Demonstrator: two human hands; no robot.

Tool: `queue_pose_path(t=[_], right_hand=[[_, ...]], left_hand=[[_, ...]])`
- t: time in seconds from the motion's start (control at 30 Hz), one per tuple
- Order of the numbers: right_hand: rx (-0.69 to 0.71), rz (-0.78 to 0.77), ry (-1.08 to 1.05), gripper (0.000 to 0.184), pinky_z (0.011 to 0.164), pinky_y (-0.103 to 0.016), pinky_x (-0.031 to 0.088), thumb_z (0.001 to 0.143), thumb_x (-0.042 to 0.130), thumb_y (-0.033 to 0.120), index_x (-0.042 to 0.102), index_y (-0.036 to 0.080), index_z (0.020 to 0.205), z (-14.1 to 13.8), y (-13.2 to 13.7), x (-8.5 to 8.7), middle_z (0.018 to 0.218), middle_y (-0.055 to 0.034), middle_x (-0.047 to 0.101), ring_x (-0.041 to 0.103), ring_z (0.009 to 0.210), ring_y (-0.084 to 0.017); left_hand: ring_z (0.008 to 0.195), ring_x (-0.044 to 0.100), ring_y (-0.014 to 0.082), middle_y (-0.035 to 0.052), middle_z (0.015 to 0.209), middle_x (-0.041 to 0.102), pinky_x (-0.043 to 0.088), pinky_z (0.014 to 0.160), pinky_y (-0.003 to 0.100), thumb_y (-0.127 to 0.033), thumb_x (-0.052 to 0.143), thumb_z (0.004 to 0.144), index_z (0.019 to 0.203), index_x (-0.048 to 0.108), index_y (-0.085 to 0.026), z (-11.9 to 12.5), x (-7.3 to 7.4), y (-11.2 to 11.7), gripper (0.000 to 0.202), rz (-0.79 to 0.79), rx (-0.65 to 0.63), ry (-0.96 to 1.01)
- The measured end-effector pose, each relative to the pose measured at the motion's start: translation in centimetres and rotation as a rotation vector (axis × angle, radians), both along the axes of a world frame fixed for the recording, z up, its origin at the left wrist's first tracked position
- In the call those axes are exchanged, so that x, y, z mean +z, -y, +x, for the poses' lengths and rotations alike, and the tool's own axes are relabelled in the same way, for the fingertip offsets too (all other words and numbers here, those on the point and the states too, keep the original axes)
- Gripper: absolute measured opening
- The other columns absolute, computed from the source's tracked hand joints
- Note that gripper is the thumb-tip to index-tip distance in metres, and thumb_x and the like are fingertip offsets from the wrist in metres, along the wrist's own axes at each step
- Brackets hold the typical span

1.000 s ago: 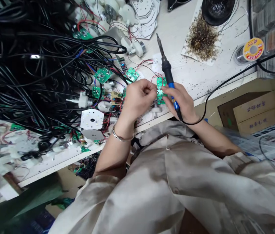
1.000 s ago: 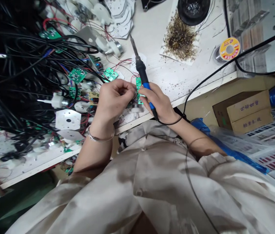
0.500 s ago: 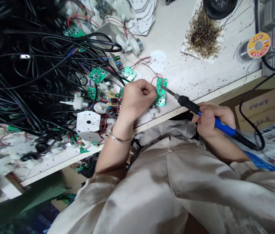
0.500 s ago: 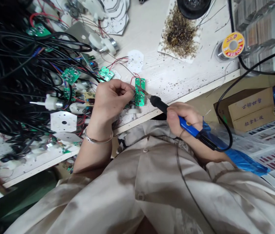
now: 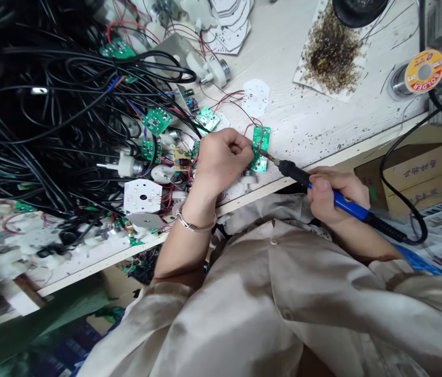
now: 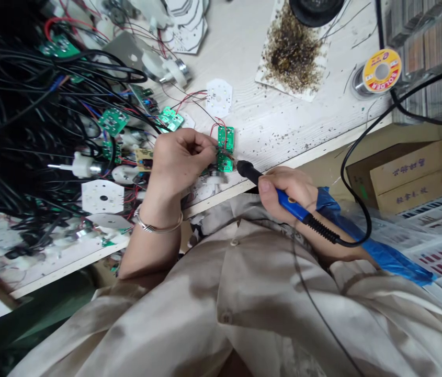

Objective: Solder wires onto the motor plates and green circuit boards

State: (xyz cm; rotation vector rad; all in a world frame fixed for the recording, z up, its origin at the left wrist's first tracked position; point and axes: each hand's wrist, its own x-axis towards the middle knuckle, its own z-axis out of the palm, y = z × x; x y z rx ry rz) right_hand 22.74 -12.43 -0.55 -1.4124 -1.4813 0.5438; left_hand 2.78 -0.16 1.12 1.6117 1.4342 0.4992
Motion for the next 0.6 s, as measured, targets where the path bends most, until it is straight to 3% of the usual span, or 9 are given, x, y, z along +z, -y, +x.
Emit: queue_pose_path(t=[0.17, 0.23, 0.37, 0.6], right_hand=[[-0.057, 0.165, 0.116, 0.006, 0.056, -0.026, 0.061, 0.092, 0.062, 0.03, 0.066, 0.027, 0.088, -0.6, -1.1, 1.1, 0.063, 0.0044, 0.068, 0.071, 0.06, -0.015], [-0.023, 0.202, 0.137, 0.003, 0.058, -0.026, 0.062, 0.09, 0.064, 0.027, 0.066, 0.027, 0.09, -0.5, -1.3, 1.5, 0.065, 0.0045, 0.069, 0.071, 0.06, -0.014], [0.075, 0.312, 0.111, 0.014, 0.06, -0.027, 0.064, 0.084, 0.068, 0.018, 0.066, 0.024, 0.097, -0.3, -1.8, 2.2, 0.069, 0.0039, 0.07, 0.068, 0.057, -0.014], [0.061, 0.271, 0.164, 0.007, 0.061, -0.026, 0.064, 0.086, 0.068, 0.023, 0.067, 0.027, 0.093, -0.3, -1.9, 2.8, 0.064, 0.0056, 0.068, 0.069, 0.056, -0.014]], left_hand=[[0.06, 0.055, 0.0093, -0.0003, 0.075, 0.07, 0.046, 0.057, 0.022, -0.009, 0.059, 0.072, 0.068, 0.064, -0.019, 0.0, -0.1, 0.0, 0.012, 0.0, 0.004, -0.004], [0.06, 0.056, 0.0096, -0.0005, 0.074, 0.07, 0.047, 0.057, 0.023, -0.009, 0.059, 0.073, 0.069, 0.064, -0.019, -0.1, -0.2, 0.0, 0.012, 0.007, -0.001, -0.01], [0.061, 0.057, 0.0104, -0.0009, 0.072, 0.069, 0.049, 0.058, 0.023, -0.009, 0.06, 0.073, 0.069, 0.064, -0.02, -0.1, -0.4, 0.0, 0.012, 0.022, -0.009, -0.021], [0.06, 0.056, 0.01, -0.0008, 0.071, 0.067, 0.049, 0.059, 0.024, -0.01, 0.059, 0.073, 0.069, 0.063, -0.019, -0.1, -0.3, 0.1, 0.011, 0.043, -0.014, -0.031]])
